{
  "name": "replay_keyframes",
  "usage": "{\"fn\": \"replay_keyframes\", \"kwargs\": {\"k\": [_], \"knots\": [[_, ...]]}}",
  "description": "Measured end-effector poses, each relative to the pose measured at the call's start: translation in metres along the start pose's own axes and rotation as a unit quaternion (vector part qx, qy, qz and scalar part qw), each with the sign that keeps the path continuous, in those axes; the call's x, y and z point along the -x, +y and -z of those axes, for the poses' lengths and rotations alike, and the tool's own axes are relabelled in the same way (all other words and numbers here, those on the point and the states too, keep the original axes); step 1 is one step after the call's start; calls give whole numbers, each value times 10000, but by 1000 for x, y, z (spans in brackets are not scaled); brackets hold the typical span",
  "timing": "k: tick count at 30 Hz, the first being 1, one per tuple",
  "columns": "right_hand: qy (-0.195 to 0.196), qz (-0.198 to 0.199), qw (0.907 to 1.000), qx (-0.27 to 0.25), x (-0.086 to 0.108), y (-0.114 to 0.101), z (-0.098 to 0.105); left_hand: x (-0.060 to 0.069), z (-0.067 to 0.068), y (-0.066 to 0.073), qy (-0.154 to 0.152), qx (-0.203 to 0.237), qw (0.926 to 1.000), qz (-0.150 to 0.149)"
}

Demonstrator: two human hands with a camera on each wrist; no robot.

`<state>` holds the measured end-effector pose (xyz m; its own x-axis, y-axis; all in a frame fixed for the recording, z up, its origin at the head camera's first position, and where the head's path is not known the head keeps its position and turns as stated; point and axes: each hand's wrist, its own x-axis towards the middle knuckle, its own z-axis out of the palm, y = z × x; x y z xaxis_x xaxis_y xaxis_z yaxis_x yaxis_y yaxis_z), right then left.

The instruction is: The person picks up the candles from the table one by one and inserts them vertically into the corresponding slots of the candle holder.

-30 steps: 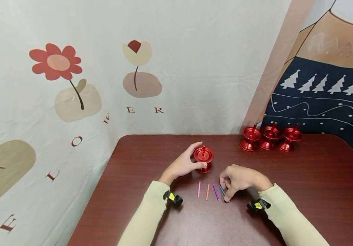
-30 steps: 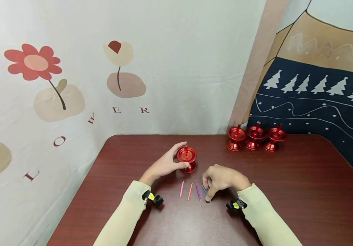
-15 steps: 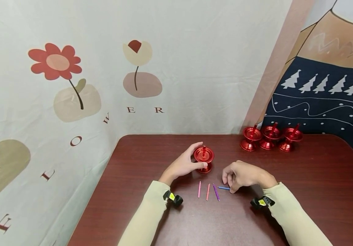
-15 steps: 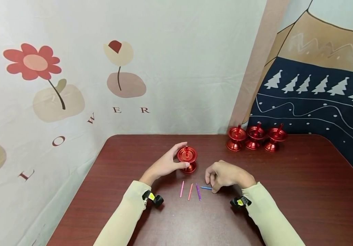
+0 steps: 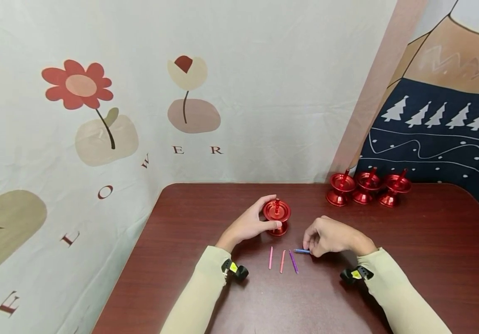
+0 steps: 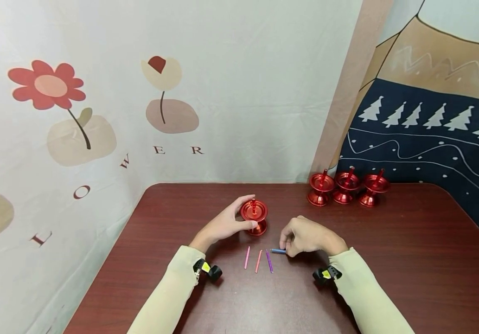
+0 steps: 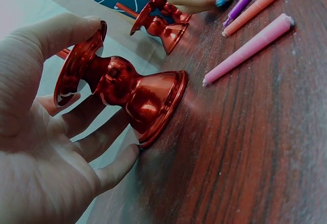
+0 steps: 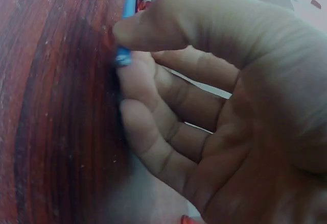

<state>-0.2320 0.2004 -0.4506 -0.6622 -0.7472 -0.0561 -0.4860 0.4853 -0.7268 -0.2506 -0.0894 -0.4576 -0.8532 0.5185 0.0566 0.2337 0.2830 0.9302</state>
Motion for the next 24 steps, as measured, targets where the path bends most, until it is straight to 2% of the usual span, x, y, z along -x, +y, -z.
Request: {"fn": "replay_keyframes", "kwargs": {"k": [6, 11, 14, 17, 24], "knots": [[330, 138, 9974, -618, 0, 9, 4, -1, -1, -2, 38, -28, 10000, -35], [708, 556, 9898, -1102, -1, 13, 6, -2, -2, -4, 37, 62, 10000, -25], [1005, 677, 9831, -1373, -2, 10, 7, -1, -2, -3, 57, -54, 10000, 14], [1448, 628, 9759, -1507, -4, 4, 6, -1, -3, -2, 73, -151, 9999, 40], [2477, 674, 9474, -1914, -11, -15, 2, -1, -6, 2, -2, -62, 10000, 58]]}}
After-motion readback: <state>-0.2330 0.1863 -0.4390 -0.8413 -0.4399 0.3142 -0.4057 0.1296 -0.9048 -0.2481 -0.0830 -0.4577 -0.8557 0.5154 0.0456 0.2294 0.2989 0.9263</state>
